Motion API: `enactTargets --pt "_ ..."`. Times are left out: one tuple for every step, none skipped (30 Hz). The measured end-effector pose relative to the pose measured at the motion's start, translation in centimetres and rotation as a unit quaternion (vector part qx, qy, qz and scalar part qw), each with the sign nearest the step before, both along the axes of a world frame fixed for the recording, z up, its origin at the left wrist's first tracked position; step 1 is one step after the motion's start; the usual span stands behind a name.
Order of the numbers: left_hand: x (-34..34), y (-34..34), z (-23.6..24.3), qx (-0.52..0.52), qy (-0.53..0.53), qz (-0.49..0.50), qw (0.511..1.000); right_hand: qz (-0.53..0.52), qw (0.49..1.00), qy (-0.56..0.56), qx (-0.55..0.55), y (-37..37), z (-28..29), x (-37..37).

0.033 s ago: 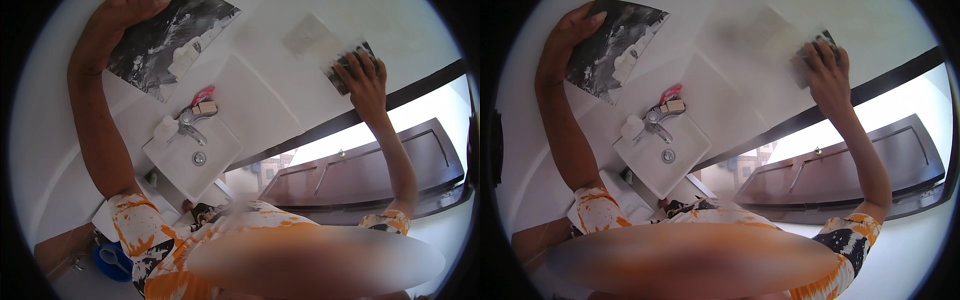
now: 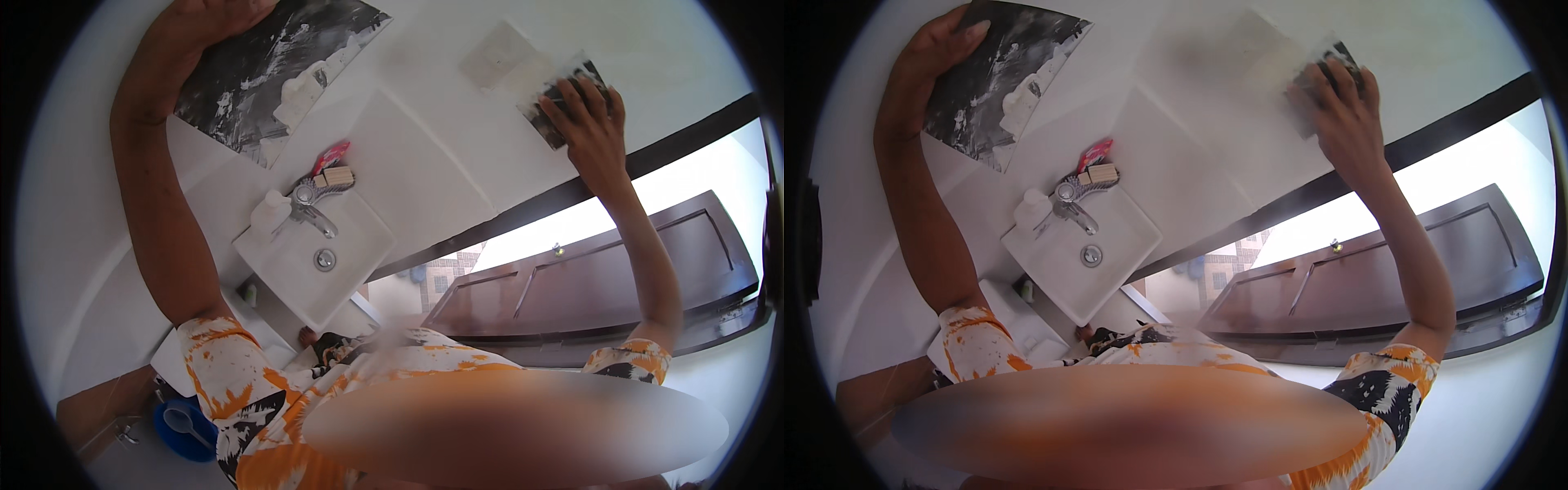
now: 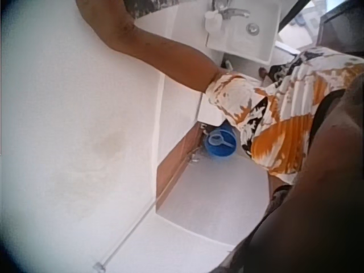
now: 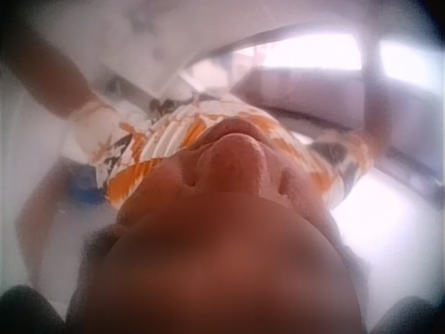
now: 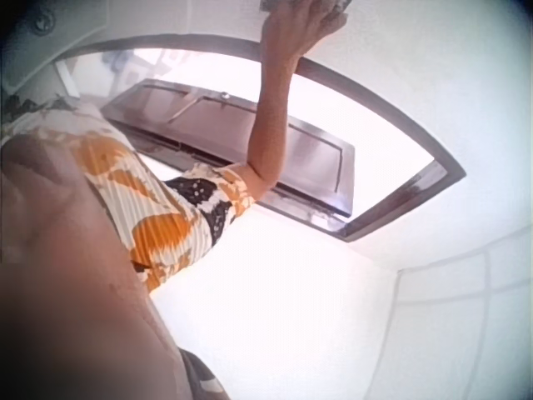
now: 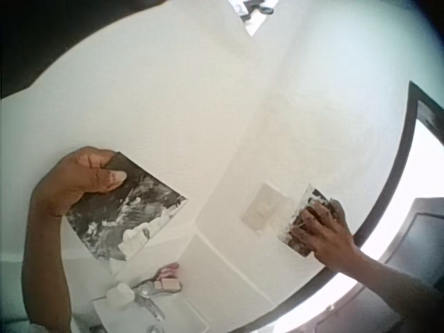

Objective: The person applies plaster to a wall using a trowel and a smaller hand tool. They repeatedly scoop plaster from a board and spread it onto the wall surface in a bathroom.

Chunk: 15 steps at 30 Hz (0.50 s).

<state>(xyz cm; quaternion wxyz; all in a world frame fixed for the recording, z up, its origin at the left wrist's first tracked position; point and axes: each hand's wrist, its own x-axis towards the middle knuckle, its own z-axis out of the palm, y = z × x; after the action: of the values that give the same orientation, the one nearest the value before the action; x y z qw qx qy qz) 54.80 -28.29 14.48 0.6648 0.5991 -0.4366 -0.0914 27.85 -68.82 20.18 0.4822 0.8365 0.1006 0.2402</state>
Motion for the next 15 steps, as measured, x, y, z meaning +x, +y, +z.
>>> enactTargets --pt "0.0 0.1 0.1 -0.003 0.009 -0.007 1.0 0.004 1.0 0.021 -0.008 -0.5 0.0 0.7" --pt "0.0 0.3 0.0 -0.006 0.018 -0.013 1.0 0.015 1.0 0.027 -0.007 -1.0 -0.1 1.6" --pt "-0.1 0.4 0.0 -0.009 0.027 -0.019 0.999 0.025 0.999 0.034 -0.007 -1.3 -0.1 2.2" --pt "-0.2 0.7 0.0 -0.008 0.031 -0.006 0.999 0.019 0.999 0.047 -0.021 -1.6 -0.1 2.9" --pt "-0.3 0.8 -0.1 -0.006 0.036 0.005 0.999 0.028 0.999 0.037 -0.017 -1.6 -0.2 3.1" --pt "-0.4 0.9 -0.1 -0.003 0.04 0.017 0.999 0.018 0.999 0.039 -0.019 -1.6 -0.2 3.2" --pt "-0.3 1.0 -0.1 -0.003 0.041 0.017 0.999 0.01 0.999 0.039 -0.02 -1.3 -0.4 2.9" --pt "-0.2 1.0 -0.2 -0.002 0.042 0.019 0.999 -0.009 0.999 0.033 -0.021 -1.0 -0.4 2.3" --pt "0.2 1.1 -0.2 -0.004 0.04 0.022 0.999 -0.026 0.999 0.025 -0.023 -0.7 -0.2 1.5" --pt "0.5 1.1 -0.5 -0.008 0.046 0.067 0.997 -0.066 0.998 0.018 -0.018 -0.2 -0.4 0.4" --pt "0.9 1.2 -0.7 -0.013 0.048 0.111 0.993 -0.074 0.997 0.024 -0.019 0.2 -0.4 -0.6" --pt "1.4 1.1 -1.0 -0.018 0.049 0.154 0.987 -0.102 0.994 0.025 -0.016 0.7 -0.5 -1.7" --pt "1.7 0.7 -1.4 -0.041 0.068 0.105 0.991 -0.163 0.986 0.034 -0.006 1.2 -0.5 -2.7" --pt "1.6 0.4 -1.8 -0.063 0.086 0.056 0.993 -0.162 0.987 0.022 -0.006 1.8 -0.5 -3.9" --pt "1.2 0.2 -2.1 -0.107 0.084 -0.02 0.991 -0.122 0.991 0.005 0.06 2.4 -0.7 -4.7"
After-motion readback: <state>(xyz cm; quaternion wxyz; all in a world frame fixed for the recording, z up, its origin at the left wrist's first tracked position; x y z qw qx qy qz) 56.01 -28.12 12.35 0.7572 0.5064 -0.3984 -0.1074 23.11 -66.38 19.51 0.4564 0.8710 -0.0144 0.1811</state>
